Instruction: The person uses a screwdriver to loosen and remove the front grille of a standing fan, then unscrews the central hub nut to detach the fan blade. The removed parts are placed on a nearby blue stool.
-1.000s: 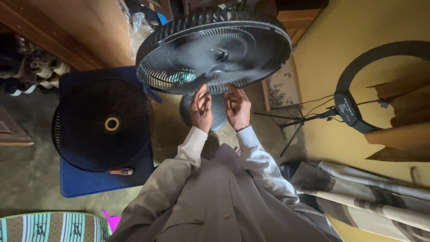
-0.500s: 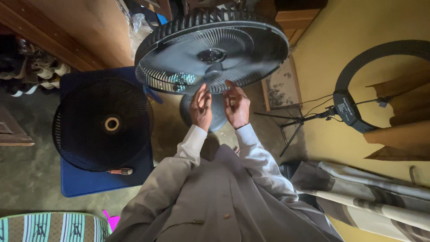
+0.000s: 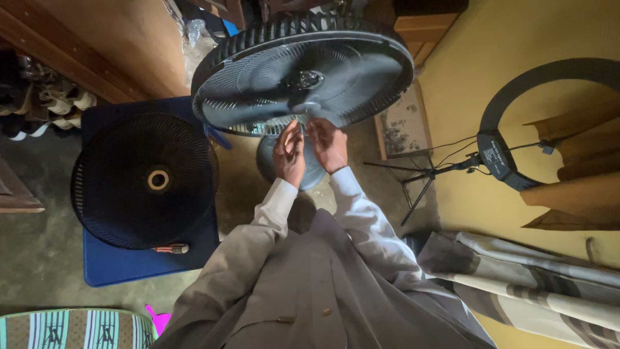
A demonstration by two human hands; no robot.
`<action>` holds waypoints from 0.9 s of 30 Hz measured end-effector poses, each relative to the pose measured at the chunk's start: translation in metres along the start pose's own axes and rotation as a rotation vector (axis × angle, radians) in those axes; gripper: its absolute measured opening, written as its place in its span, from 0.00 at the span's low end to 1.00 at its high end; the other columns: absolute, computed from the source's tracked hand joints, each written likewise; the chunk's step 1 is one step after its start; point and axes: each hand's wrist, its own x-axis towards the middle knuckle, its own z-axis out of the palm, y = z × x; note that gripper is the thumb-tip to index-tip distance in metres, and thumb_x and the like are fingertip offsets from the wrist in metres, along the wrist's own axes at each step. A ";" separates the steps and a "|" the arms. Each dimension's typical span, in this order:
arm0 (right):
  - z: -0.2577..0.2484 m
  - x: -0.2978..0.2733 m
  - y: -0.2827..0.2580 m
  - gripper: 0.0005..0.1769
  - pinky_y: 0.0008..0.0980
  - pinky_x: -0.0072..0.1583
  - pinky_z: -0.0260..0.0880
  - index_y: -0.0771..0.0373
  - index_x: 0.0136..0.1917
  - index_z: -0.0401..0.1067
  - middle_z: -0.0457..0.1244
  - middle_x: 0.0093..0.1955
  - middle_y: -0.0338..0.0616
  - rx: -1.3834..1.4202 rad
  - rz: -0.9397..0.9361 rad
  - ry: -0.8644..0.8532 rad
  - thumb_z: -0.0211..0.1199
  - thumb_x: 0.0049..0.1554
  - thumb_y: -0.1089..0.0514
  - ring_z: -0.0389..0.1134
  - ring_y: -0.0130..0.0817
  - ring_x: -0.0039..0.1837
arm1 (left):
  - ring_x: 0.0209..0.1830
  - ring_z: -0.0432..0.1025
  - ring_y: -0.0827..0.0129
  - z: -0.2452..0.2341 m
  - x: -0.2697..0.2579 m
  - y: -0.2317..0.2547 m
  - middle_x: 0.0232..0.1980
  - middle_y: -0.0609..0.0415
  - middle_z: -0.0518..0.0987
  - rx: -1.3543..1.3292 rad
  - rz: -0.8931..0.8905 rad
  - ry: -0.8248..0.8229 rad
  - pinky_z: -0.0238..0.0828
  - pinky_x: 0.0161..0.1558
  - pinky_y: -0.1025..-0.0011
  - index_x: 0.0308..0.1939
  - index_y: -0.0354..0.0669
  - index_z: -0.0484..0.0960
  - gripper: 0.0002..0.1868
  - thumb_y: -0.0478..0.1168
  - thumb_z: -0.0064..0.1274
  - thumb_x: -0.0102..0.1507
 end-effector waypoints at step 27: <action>0.030 0.023 -0.014 0.11 0.41 0.44 0.74 0.62 0.48 0.77 0.70 0.37 0.51 -0.091 0.093 0.137 0.64 0.60 0.51 0.75 0.45 0.39 | 0.59 0.76 0.64 -0.028 0.015 -0.008 0.62 0.45 0.79 0.051 -0.033 0.082 0.74 0.59 0.70 0.64 0.38 0.74 0.18 0.30 0.50 0.70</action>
